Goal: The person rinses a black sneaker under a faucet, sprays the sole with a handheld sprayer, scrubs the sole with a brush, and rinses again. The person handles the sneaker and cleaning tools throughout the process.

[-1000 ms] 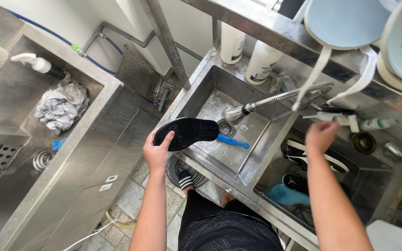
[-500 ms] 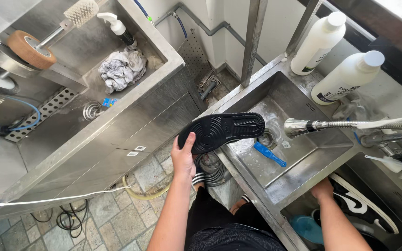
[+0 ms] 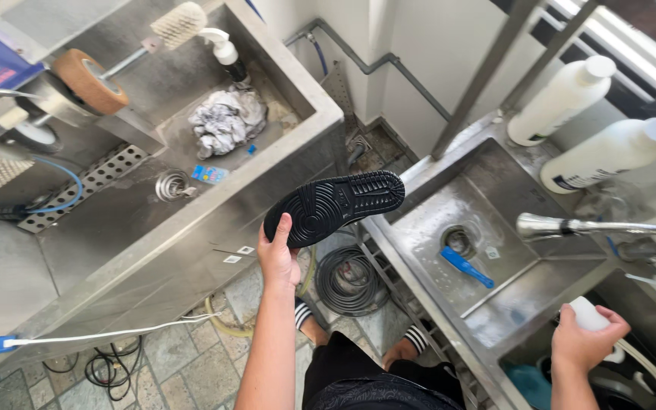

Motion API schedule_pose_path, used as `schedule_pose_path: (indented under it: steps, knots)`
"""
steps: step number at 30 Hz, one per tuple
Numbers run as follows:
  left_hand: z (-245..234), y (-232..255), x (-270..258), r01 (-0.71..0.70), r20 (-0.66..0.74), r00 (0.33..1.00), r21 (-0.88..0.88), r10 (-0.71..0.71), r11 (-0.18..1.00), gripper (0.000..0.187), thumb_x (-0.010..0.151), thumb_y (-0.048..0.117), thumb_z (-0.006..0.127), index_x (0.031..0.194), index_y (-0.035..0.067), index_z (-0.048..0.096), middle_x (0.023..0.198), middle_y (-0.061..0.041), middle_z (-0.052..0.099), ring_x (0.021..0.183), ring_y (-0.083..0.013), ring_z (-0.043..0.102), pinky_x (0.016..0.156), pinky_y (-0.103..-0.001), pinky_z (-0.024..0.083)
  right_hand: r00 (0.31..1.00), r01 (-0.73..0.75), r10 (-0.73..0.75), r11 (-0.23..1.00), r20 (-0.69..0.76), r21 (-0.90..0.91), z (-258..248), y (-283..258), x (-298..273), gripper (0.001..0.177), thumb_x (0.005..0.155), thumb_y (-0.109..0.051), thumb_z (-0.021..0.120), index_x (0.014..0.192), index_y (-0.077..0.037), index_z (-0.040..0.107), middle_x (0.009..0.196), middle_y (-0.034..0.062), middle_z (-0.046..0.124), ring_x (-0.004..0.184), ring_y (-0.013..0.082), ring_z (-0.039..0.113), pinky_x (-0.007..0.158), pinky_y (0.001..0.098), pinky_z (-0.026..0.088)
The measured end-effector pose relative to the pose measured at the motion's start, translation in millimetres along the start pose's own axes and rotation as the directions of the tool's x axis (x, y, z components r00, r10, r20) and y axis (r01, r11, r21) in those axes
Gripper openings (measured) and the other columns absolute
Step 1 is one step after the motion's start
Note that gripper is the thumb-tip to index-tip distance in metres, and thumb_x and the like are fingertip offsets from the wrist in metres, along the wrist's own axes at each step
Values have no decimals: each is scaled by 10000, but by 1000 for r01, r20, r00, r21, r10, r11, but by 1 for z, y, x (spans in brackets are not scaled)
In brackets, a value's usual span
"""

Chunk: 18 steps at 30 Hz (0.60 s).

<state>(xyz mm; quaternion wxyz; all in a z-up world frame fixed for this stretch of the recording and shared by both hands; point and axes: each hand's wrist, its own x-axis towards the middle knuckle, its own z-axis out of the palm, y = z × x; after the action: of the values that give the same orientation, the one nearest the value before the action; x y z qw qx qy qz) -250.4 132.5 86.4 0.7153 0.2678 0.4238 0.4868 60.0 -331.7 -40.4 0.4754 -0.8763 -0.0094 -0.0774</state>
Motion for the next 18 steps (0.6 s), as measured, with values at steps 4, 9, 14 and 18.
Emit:
schedule_pose_path:
  steps: [4, 9, 14, 18]
  knots:
    - [-42, 62, 38, -32, -5, 999, -37, 32, 999, 470, 873, 259, 797, 1280, 101, 623, 1162, -56, 708, 975, -190, 711, 787, -362, 615, 992, 28, -49, 983, 113, 181, 58, -53, -46, 753, 838, -92, 906, 1372, -38, 378, 1364, 146, 485, 1156, 235, 576, 992, 386, 525]
    - [-103, 143, 82, -127, -30, 992, -117, 124, 985, 460, 892, 248, 756, 1302, 99, 608, 1209, -67, 707, 1027, -215, 723, 845, -402, 633, 917, 115, -188, 969, 353, 218, 197, -162, -119, 765, 735, -27, 847, 1397, -49, 464, 1266, 143, 545, 1091, 249, 586, 945, 399, 506]
    - [-180, 194, 103, -231, -187, 962, -166, 199, 959, 449, 924, 222, 747, 1314, 69, 587, 1231, -102, 695, 1042, -239, 717, 854, -412, 624, 702, -48, -135, 971, 699, 236, 323, -298, -182, 656, 731, -170, 826, 1303, -104, 512, 1061, 131, 615, 859, 222, 609, 744, 394, 514]
    - [-220, 212, 107, -270, -330, 924, -207, 193, 940, 468, 907, 227, 748, 1317, 64, 595, 1233, -100, 698, 1044, -236, 722, 850, -403, 639, 548, 524, -532, 820, 646, 231, 391, -368, -205, 593, 726, -276, 922, 1202, -64, 640, 1143, 174, 573, 912, 296, 588, 783, 409, 527]
